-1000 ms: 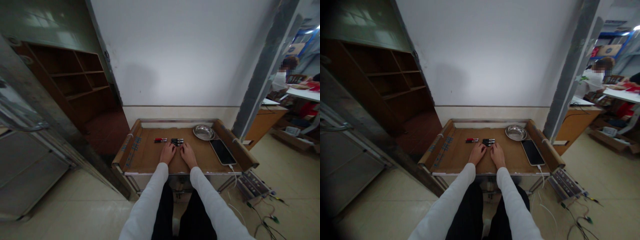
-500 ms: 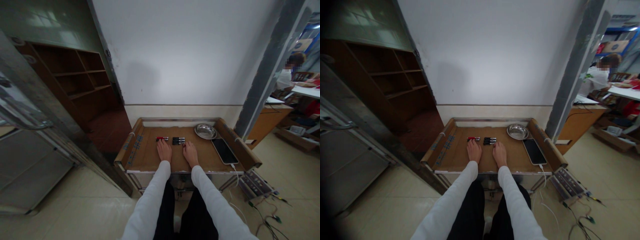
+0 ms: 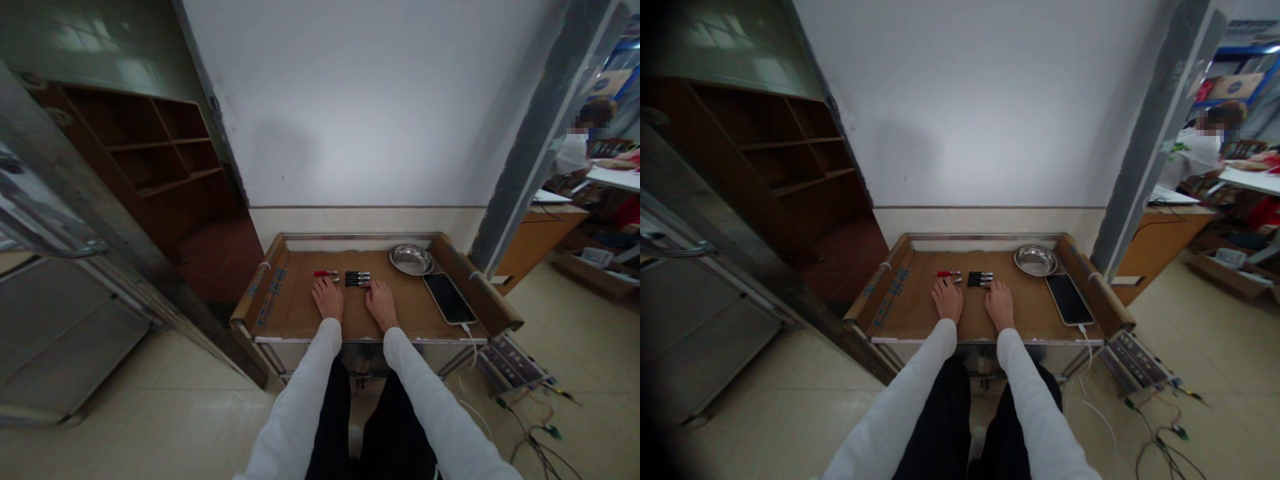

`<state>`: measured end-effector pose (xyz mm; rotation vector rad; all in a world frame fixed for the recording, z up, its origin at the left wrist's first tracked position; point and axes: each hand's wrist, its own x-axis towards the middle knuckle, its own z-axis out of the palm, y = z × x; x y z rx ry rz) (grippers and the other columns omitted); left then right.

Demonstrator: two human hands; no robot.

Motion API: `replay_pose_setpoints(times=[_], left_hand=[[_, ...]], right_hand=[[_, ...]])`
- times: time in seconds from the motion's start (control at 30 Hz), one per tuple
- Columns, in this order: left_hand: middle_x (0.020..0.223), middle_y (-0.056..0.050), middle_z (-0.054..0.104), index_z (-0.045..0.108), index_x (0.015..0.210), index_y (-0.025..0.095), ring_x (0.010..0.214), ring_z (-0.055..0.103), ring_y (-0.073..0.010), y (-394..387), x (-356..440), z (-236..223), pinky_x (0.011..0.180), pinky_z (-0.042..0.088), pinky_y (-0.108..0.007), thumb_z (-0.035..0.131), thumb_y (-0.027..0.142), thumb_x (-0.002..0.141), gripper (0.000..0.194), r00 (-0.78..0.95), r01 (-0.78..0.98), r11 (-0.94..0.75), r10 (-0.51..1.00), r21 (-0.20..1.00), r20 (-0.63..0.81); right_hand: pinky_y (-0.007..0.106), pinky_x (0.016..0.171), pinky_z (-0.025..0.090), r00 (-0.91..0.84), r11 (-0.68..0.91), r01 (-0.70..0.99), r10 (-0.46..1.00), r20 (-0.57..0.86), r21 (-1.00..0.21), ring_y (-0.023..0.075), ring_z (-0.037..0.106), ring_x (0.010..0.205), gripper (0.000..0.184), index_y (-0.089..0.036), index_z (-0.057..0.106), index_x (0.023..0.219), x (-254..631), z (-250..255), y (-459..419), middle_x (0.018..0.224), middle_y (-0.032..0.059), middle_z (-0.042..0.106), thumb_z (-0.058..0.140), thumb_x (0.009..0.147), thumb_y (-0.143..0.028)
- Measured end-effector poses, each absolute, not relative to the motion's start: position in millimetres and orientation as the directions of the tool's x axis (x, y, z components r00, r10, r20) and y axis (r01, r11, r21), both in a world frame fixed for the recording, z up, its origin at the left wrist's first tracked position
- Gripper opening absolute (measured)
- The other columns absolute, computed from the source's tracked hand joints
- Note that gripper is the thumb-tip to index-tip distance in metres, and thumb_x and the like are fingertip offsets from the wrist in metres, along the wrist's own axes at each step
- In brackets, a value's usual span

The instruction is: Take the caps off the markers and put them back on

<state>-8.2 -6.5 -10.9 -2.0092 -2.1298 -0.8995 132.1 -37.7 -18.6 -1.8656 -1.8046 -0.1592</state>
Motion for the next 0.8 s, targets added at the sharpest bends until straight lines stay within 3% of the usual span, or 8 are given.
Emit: replay_pose_setpoints(times=[0.2,0.33,0.43,0.6,0.7,0.8], left_hand=[[0.107,-0.021,0.056,0.055,0.105,0.009,0.104,0.053,-0.0313,-7.8,-10.9,-9.0,0.088,0.042,-0.047,0.031,0.014,0.091,0.028,-0.118,0.948,-0.027,0.895,0.318,0.430],[0.103,-0.016,0.057,0.055,0.107,0.012,0.095,0.057,-0.0255,-7.8,-11.7,-5.1,0.085,0.045,-0.040,0.027,0.020,0.096,0.031,-0.009,0.918,-0.166,0.899,0.360,0.438],[0.104,-0.013,0.057,0.055,0.108,0.015,0.089,0.060,-0.0204,-9.9,-11.6,-2.3,0.079,0.047,-0.032,0.029,0.023,0.097,0.030,0.097,0.871,-0.303,0.878,0.387,0.468],[0.105,-0.011,0.056,0.056,0.105,0.017,0.091,0.061,-0.0195,-13.2,-12.1,-1.4,0.082,0.048,-0.031,0.035,0.023,0.096,0.024,0.134,0.818,-0.377,0.859,0.434,0.493],[0.107,-0.010,0.055,0.057,0.104,0.018,0.093,0.060,-0.0186,-15.0,-12.7,-1.0,0.085,0.049,-0.031,0.040,0.021,0.094,0.020,0.171,0.780,-0.428,0.848,0.456,0.502],[0.106,-0.008,0.053,0.059,0.104,0.020,0.095,0.060,-0.0173,-17.8,-13.6,0.4,0.088,0.049,-0.030,0.043,0.020,0.092,0.020,0.246,0.726,-0.502,0.828,0.471,0.503]], right_hand=[[0.033,0.086,0.037,0.053,0.092,0.945,0.904,0.424,-0.313,0.0218,0.051,0.094,0.022,-0.017,0.059,0.094,133.6,-19.8,-35.2,0.097,0.0096,0.061,0.043,0.083,-0.008],[0.034,0.086,0.038,0.036,0.101,0.948,0.908,0.418,-0.301,0.0227,0.051,0.095,0.023,-0.016,0.060,0.098,133.6,-18.5,-37.1,0.100,0.0105,0.059,0.044,0.082,-0.008],[0.035,0.088,0.039,-0.002,0.141,0.943,0.907,0.420,-0.300,0.0233,0.051,0.098,0.026,-0.016,0.060,0.102,132.5,-17.0,-39.4,0.103,0.0110,0.059,0.044,0.082,-0.009],[0.033,0.090,0.039,-0.133,0.267,0.916,0.906,0.403,-0.299,0.0214,0.051,0.102,0.030,-0.021,0.061,0.107,130.3,-16.8,-38.8,0.109,0.0089,0.058,0.045,0.083,-0.011],[0.034,0.089,0.040,-0.109,0.245,0.923,0.906,0.410,-0.297,0.0221,0.053,0.100,0.027,-0.020,0.061,0.106,130.7,-18.7,-36.1,0.107,0.0103,0.059,0.043,0.087,-0.014],[0.034,0.086,0.043,-0.032,0.216,0.902,0.897,0.442,-0.373,0.0215,0.055,0.095,0.023,-0.016,0.058,0.101,132.6,-22.5,-34.1,0.100,0.0105,0.061,0.038,0.090,-0.015]])
